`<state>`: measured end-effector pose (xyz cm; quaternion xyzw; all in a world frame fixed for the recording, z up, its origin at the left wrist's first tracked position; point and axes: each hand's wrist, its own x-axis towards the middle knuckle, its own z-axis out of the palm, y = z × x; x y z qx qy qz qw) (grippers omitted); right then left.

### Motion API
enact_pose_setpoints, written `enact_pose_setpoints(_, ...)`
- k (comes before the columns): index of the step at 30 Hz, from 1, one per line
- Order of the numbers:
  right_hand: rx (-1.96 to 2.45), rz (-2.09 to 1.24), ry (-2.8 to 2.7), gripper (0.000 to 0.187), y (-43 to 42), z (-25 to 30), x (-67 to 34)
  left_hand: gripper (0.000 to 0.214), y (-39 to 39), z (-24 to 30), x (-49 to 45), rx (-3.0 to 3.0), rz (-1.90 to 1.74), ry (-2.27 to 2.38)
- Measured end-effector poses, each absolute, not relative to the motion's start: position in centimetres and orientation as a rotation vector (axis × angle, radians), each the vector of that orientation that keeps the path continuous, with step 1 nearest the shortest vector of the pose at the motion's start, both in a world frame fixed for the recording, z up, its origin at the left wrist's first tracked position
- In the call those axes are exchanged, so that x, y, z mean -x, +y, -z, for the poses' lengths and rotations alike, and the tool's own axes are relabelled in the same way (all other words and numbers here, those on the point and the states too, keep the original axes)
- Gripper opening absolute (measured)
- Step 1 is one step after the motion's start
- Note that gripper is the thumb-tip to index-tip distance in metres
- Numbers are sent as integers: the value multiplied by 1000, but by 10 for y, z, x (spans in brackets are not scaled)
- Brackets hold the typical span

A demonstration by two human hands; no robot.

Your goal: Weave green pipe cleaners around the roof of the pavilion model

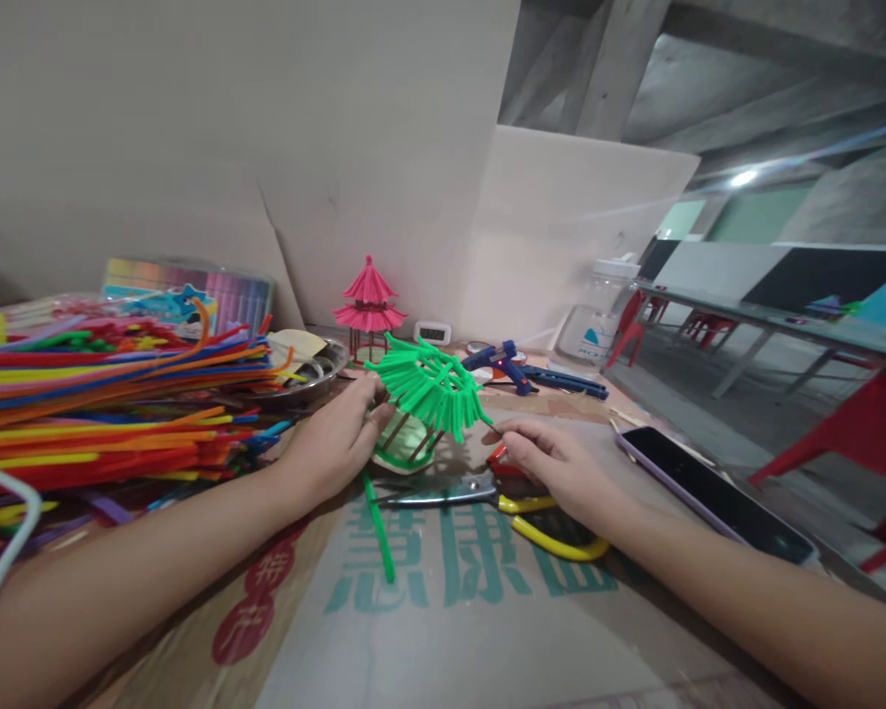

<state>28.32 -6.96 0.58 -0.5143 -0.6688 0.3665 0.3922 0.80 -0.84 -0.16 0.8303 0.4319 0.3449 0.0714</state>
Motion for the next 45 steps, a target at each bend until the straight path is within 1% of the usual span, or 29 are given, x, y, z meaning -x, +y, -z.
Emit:
enact_pose_setpoints(3, 1303, -963, -1674, 37, -70, -5, -283, 38, -8, 2, -8, -2499, -1027, 1305)
enact_pose_setpoints(8, 1308, -794, -1728, 31, -67, -4, -285, 37, -8, 2, -8, -2501, -1025, 1308)
enact_pose_setpoints(10, 1300, -775, -1743, 30, -67, -5, -285, 37, -8, 2, -8, -2502, -1024, 1312)
enact_pose_setpoints(15, 1288, -910, -1701, 34, -67, -5, -285, 38, -9, 1, -8, -2501, -1027, 1324)
enact_pose_setpoints(21, 1282, -849, -1706, 31, -65, -1, -286, 37, -9, 1, -8, -2505, -1001, 1350)
enact_pose_setpoints(26, 1269, -1074, -1584, 38, -69, -4, -284, 35, -9, 2, -7, -2503, -1017, 1361)
enact_pose_setpoints(31, 1283, -946, -1639, 35, -69, -6, -283, 36, -8, 2, -7, -2517, -998, 1347)
enact_pose_setpoints(36, 1293, -1079, -1624, 37, -72, -6, -281, 36, -8, 3, -8, -2504, -1004, 1357)
enact_pose_setpoints(41, 1260, -1008, -1657, 44, -75, -7, -280, 36, -8, 2, -7, -2504, -992, 1381)
enact_pose_setpoints(45, 1273, -1080, -1604, 46, -75, -6, -280, 35, -8, 1, -8, -2515, -1020, 1349)
